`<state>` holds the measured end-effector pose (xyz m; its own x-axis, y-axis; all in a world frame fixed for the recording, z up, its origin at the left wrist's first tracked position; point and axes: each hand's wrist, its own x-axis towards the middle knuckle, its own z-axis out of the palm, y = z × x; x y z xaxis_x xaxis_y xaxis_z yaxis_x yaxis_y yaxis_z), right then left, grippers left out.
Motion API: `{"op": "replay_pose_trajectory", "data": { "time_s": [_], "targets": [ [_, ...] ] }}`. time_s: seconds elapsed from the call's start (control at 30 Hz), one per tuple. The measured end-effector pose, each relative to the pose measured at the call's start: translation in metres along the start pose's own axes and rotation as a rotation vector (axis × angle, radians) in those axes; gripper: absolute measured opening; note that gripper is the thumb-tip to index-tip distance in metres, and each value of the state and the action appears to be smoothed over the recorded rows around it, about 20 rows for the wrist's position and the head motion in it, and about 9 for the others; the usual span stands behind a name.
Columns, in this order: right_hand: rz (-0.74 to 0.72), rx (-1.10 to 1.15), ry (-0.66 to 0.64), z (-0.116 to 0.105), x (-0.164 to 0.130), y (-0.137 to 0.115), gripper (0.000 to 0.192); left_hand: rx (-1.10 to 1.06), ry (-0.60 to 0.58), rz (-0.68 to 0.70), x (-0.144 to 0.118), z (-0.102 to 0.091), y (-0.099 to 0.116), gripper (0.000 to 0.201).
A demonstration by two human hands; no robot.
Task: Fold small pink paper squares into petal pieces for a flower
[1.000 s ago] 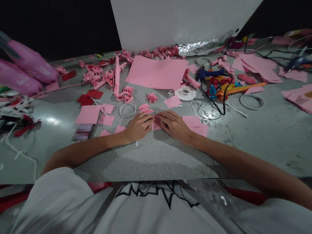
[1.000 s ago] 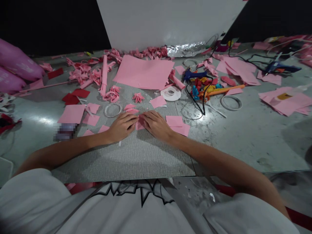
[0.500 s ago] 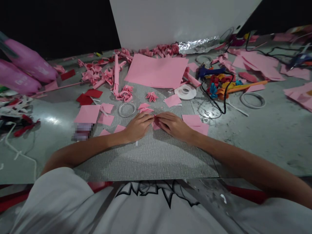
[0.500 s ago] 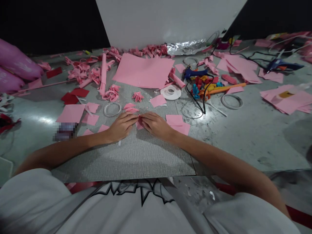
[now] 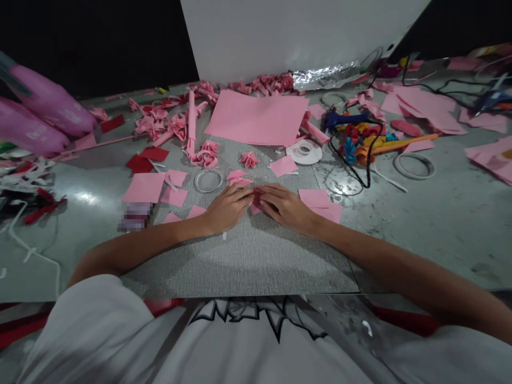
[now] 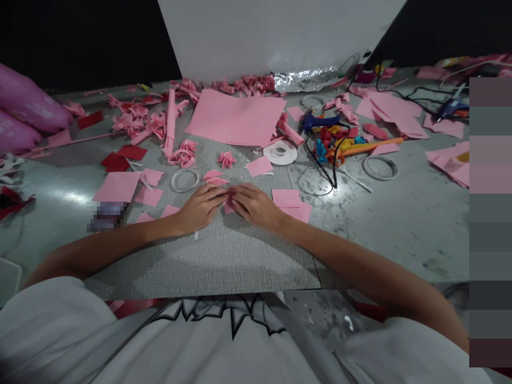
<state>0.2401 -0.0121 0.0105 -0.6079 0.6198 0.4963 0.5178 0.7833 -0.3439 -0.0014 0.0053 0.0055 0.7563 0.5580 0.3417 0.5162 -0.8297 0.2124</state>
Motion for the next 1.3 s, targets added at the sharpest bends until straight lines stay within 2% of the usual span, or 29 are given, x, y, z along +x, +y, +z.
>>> {"op": "replay_pose_trajectory", "data": {
  "time_s": [0.2,0.3,0.63,0.87,1.13,1.3],
  "targets": [
    [-0.017,0.009,0.011,0.000,0.001,0.003,0.026,-0.006,0.010,-0.001,0.000,0.002,-0.001,0.038],
    [-0.065,-0.062,0.001,0.000,0.000,0.003,0.026,0.012,0.004,-0.013,0.000,0.002,-0.001,0.039],
    [-0.203,-0.410,-0.180,-0.006,-0.001,-0.004,0.029,0.091,-0.004,0.004,0.001,0.000,0.002,0.036],
    [-0.231,-0.466,-0.171,-0.005,-0.004,-0.005,0.029,0.155,0.004,0.065,0.001,0.001,0.001,0.034],
    [-0.286,-0.573,-0.088,-0.008,-0.006,-0.007,0.023,0.155,-0.048,0.013,0.001,-0.001,0.002,0.038],
    [-0.208,-0.511,-0.093,-0.008,-0.006,-0.007,0.026,0.144,-0.045,-0.004,0.002,-0.001,0.003,0.040]
  ]
}}
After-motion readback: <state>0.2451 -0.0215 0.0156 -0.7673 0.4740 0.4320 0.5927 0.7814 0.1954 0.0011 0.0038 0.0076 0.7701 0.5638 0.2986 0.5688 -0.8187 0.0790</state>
